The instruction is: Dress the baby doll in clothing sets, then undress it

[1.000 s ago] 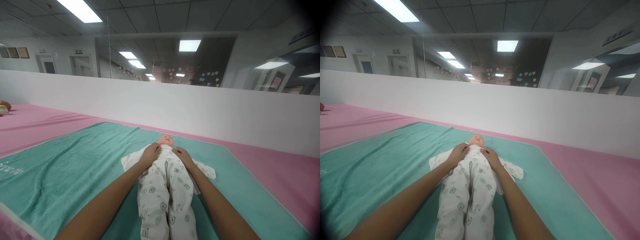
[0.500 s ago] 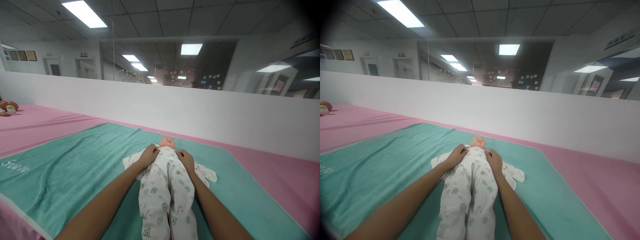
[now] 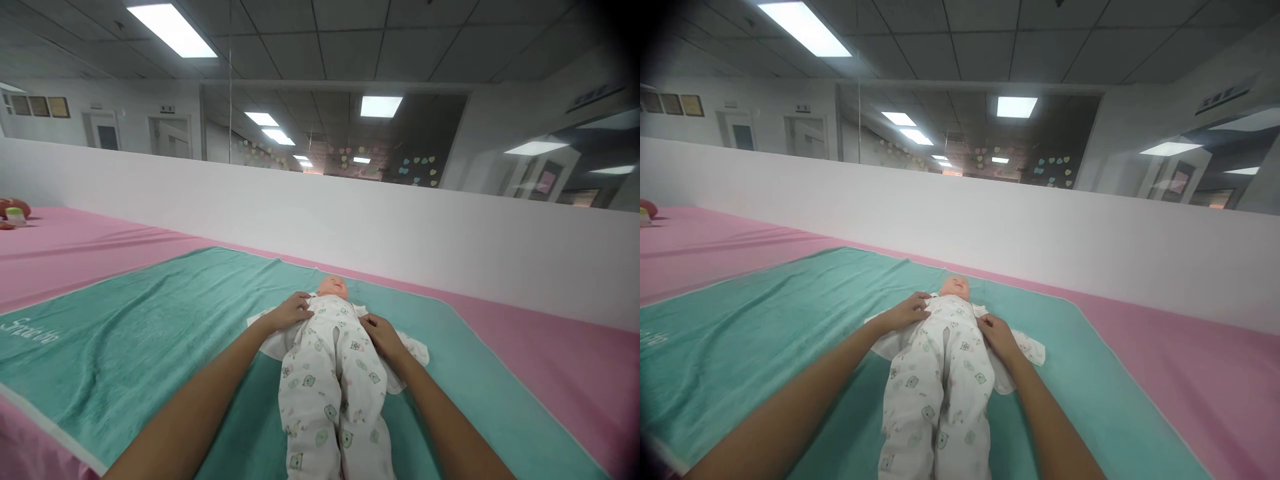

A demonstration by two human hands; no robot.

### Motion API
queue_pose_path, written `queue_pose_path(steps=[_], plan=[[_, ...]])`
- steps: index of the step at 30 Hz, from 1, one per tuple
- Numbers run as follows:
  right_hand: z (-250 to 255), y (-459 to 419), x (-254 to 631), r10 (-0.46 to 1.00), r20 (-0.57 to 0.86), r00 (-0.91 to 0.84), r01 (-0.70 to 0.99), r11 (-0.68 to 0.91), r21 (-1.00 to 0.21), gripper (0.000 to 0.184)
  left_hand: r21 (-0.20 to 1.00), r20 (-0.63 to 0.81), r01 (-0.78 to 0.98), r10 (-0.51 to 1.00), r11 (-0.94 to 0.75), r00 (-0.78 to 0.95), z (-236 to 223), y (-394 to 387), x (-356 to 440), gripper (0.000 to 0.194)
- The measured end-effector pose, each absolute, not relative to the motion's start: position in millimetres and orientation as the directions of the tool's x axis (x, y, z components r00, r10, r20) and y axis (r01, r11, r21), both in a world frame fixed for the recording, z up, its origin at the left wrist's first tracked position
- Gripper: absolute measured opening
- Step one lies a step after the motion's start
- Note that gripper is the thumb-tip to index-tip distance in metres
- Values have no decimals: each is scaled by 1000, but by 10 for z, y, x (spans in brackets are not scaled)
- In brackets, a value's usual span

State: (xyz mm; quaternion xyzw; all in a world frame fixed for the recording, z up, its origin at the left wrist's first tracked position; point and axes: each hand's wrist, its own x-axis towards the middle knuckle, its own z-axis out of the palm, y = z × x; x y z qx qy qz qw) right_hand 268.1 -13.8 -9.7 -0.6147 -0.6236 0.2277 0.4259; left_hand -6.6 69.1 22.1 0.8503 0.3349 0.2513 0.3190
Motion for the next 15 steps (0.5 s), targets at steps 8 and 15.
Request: queue_pose_path(steps=[8,15], plan=[[-15,-314,2760,993,-22,-117,500,40,-865,34,643,260,409,687,-647,678,154,719,-91,26],[-25,-324,2770,984,-60,-166,364,5,-931,26,565,410,448,707,-693,576,42,794,-8,21]])
